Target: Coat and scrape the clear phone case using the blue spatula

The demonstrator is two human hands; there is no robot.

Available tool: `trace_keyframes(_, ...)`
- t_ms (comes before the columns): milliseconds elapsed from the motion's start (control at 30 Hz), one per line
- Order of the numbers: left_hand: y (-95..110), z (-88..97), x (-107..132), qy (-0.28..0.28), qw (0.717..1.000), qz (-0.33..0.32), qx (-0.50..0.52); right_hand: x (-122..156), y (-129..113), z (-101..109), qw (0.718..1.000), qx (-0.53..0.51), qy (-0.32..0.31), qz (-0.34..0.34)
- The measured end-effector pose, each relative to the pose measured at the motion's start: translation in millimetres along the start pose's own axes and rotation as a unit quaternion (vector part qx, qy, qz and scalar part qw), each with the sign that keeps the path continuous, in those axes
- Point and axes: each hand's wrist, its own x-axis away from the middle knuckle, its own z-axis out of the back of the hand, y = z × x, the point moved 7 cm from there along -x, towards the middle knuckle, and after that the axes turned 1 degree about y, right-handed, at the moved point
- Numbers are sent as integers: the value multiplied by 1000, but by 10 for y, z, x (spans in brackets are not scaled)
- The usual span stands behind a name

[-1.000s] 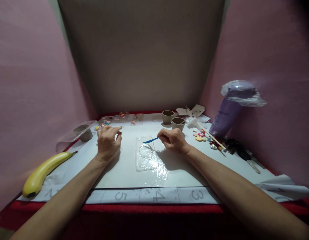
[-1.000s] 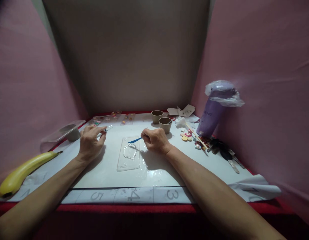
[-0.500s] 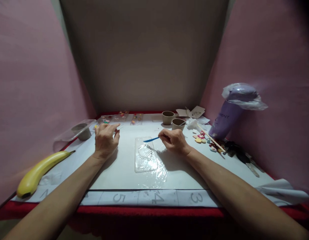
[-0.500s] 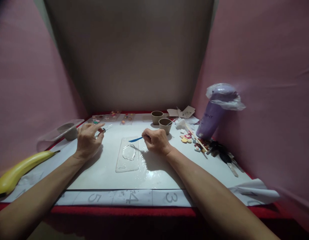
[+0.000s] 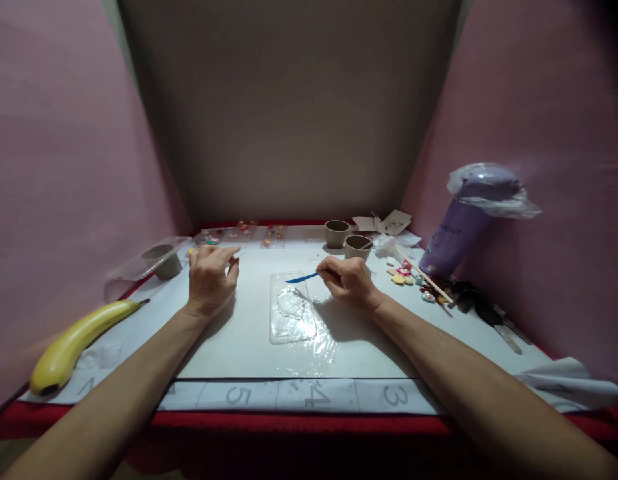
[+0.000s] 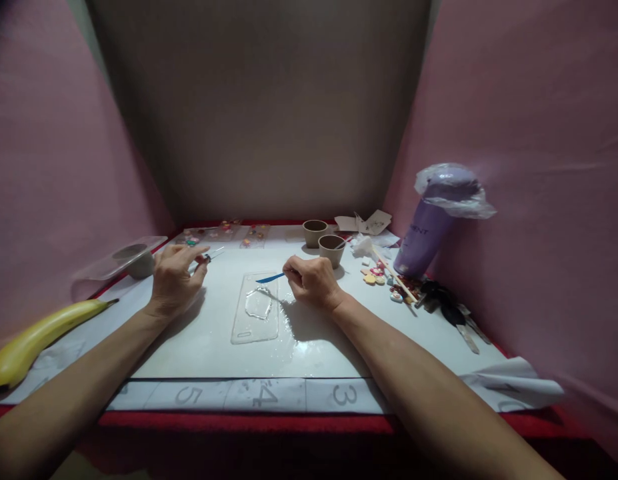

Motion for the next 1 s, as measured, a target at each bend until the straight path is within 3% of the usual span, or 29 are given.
trace_keyframes(467,-111,47,34,14,999,31,38,11,8,25,999,-19,28,-19)
trace_keyframes(767,-150,51,17,10,998,54,40,23,248,91,979,-118,89,-142)
trace_keyframes(1000,-158,69,8,8,997,66,27,40,307,85,967,-153,112,-172)
